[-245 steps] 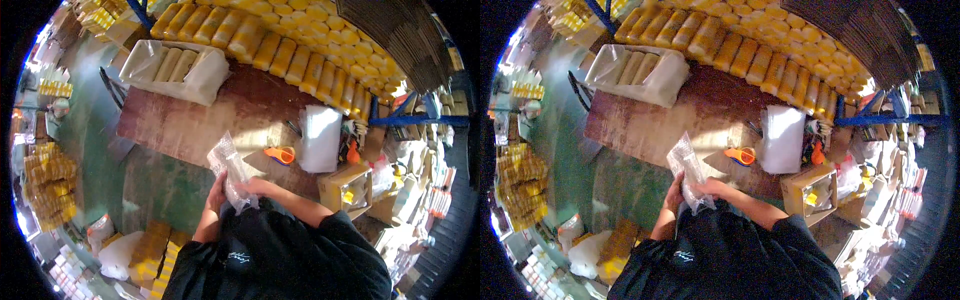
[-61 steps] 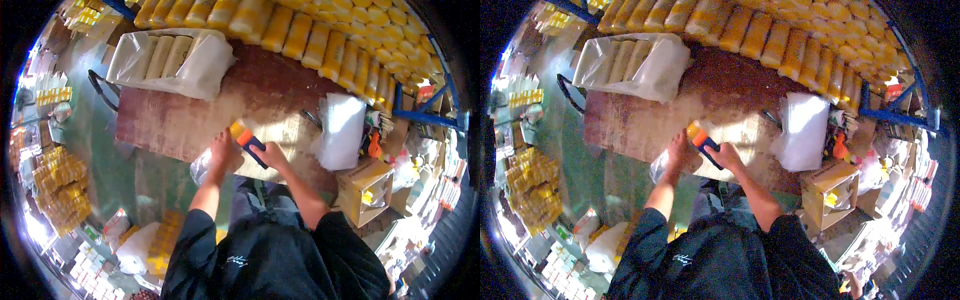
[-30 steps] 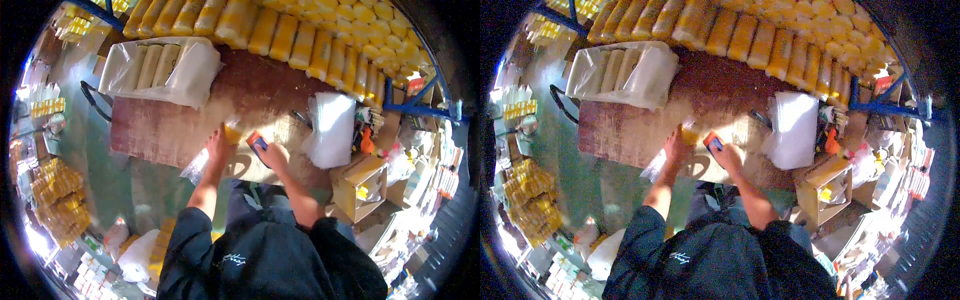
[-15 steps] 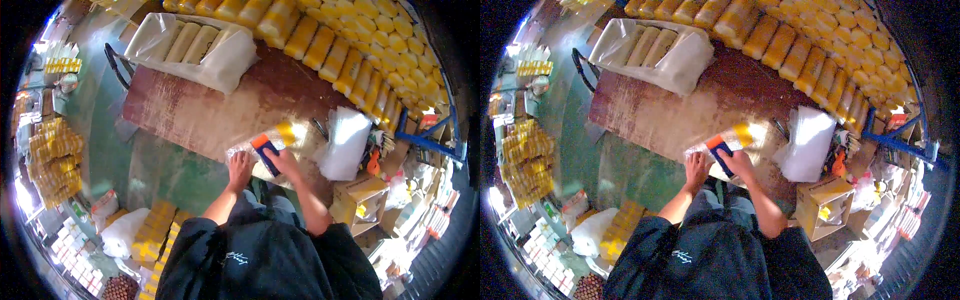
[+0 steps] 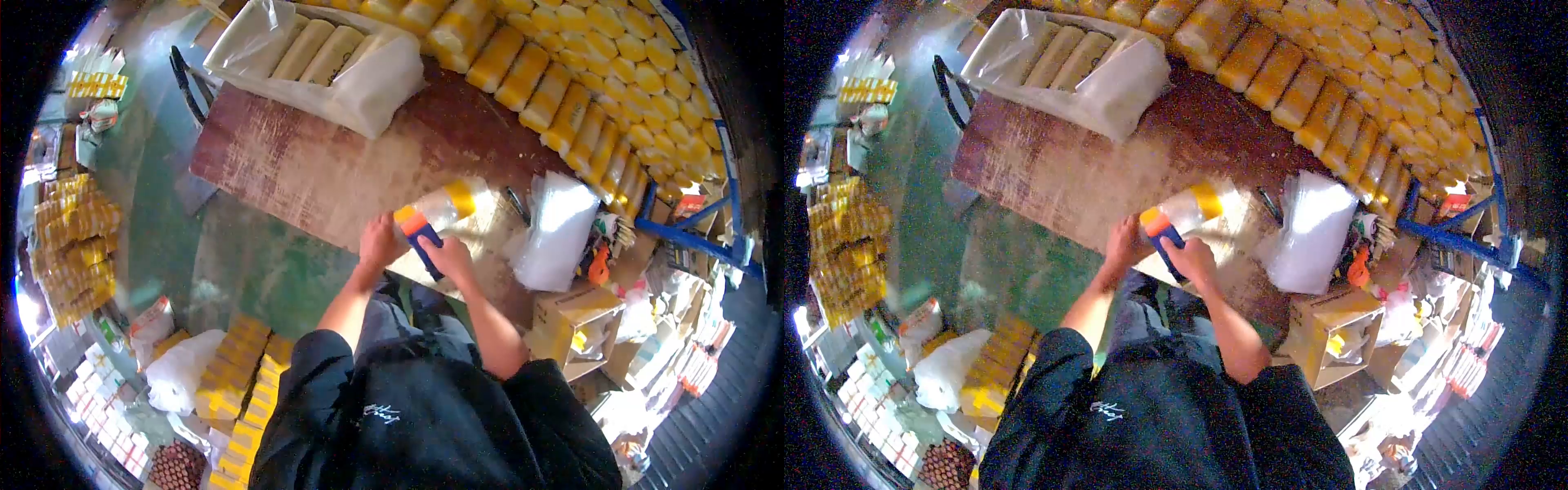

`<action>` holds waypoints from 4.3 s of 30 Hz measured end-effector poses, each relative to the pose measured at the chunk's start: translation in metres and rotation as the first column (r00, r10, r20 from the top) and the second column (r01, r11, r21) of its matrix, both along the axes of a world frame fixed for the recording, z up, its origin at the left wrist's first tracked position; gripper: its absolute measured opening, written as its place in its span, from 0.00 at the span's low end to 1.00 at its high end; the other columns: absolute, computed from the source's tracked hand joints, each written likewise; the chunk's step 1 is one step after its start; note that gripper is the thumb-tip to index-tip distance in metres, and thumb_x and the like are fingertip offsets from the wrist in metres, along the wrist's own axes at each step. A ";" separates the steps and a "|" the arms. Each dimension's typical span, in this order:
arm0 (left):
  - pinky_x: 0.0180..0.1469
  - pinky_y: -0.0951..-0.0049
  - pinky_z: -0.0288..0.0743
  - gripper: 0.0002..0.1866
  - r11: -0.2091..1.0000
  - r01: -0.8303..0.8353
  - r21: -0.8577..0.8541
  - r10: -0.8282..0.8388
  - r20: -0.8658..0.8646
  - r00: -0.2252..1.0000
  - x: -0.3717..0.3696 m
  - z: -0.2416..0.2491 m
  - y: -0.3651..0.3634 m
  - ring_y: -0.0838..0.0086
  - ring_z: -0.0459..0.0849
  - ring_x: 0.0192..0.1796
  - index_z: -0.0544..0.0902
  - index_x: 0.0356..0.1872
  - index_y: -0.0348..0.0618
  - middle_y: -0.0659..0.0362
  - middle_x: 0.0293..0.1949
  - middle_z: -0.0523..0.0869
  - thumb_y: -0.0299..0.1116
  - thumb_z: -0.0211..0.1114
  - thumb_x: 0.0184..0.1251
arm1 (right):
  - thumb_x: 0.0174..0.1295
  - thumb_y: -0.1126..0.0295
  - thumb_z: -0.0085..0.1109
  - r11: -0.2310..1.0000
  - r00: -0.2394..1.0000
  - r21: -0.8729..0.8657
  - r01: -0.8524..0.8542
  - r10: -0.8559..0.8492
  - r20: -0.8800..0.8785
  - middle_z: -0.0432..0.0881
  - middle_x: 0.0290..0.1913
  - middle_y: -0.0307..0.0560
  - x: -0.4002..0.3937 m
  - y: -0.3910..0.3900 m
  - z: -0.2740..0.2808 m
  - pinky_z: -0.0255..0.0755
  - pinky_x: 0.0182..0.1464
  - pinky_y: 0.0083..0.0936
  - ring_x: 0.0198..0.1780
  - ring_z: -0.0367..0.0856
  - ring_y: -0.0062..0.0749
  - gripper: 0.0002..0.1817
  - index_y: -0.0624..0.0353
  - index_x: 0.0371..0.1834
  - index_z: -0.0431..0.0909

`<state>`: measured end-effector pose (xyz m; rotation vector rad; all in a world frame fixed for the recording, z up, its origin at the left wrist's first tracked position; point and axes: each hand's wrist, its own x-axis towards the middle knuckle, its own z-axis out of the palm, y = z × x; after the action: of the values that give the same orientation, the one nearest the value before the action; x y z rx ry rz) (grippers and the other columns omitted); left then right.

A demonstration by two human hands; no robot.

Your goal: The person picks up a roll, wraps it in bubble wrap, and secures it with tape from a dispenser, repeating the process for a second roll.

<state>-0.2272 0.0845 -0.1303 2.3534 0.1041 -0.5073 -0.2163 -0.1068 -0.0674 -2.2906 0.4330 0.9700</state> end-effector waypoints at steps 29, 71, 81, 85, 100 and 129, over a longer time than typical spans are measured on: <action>0.57 0.54 0.81 0.48 0.977 -0.184 -0.110 0.165 -0.168 0.972 0.034 -0.003 0.025 0.45 0.84 0.57 0.76 0.66 0.39 0.41 0.60 0.80 0.47 0.87 0.41 | 0.61 0.35 0.64 0.992 0.989 0.117 -0.046 0.029 0.143 0.87 0.25 0.54 0.016 -0.015 -0.012 0.80 0.38 0.37 0.30 0.89 0.44 0.35 0.64 0.27 0.87; 0.69 0.50 0.69 0.50 0.958 -0.116 0.261 0.133 -0.048 0.990 0.038 0.025 0.016 0.47 0.76 0.67 0.65 0.71 0.40 0.45 0.63 0.79 0.45 0.82 0.48 | 0.58 0.39 0.65 0.976 0.986 -0.151 -0.157 0.164 0.033 0.89 0.35 0.61 0.024 0.010 -0.019 0.82 0.45 0.44 0.41 0.90 0.53 0.32 0.65 0.35 0.89; 0.74 0.46 0.59 0.70 0.896 -0.095 0.434 0.071 0.071 0.995 0.030 0.020 -0.010 0.45 0.66 0.73 0.51 0.79 0.38 0.41 0.71 0.68 0.56 0.86 0.37 | 0.59 0.50 0.68 0.985 0.972 -0.143 0.097 -0.064 0.225 0.88 0.39 0.61 0.009 0.041 -0.035 0.82 0.45 0.48 0.42 0.88 0.58 0.22 0.58 0.43 0.89; 0.71 0.49 0.65 0.64 0.867 -0.115 0.486 0.086 0.082 0.993 0.051 0.036 0.011 0.46 0.72 0.69 0.55 0.78 0.39 0.42 0.66 0.73 0.56 0.84 0.43 | 0.61 0.44 0.68 0.974 0.950 -0.013 0.225 -0.217 0.225 0.88 0.36 0.64 0.014 0.012 -0.038 0.80 0.44 0.50 0.41 0.87 0.61 0.29 0.66 0.36 0.86; 0.60 0.58 0.82 0.31 0.066 -0.809 -0.584 -0.036 -0.812 0.583 0.028 0.079 0.004 0.63 0.87 0.55 0.79 0.66 0.46 0.54 0.55 0.87 0.59 0.62 0.74 | 0.51 0.67 0.73 0.882 0.683 -0.464 -0.081 0.388 0.619 0.75 0.65 0.51 -0.059 -0.113 -0.065 0.58 0.73 0.46 0.71 0.68 0.46 0.31 0.60 0.62 0.79; 0.50 0.53 0.80 0.13 0.970 0.244 0.007 -0.235 0.305 0.923 0.066 0.198 0.001 0.45 0.85 0.48 0.82 0.49 0.46 0.44 0.39 0.85 0.31 0.64 0.63 | 0.61 0.72 0.58 0.705 0.263 -0.238 -0.667 0.523 0.810 0.79 0.43 0.54 -0.015 -0.002 0.138 0.82 0.43 0.43 0.43 0.85 0.49 0.17 0.57 0.55 0.77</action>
<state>-0.1615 0.0851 0.0673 2.3954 -0.3365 -0.2522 -0.2310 -0.1086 0.0709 -2.4469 -1.0046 0.0125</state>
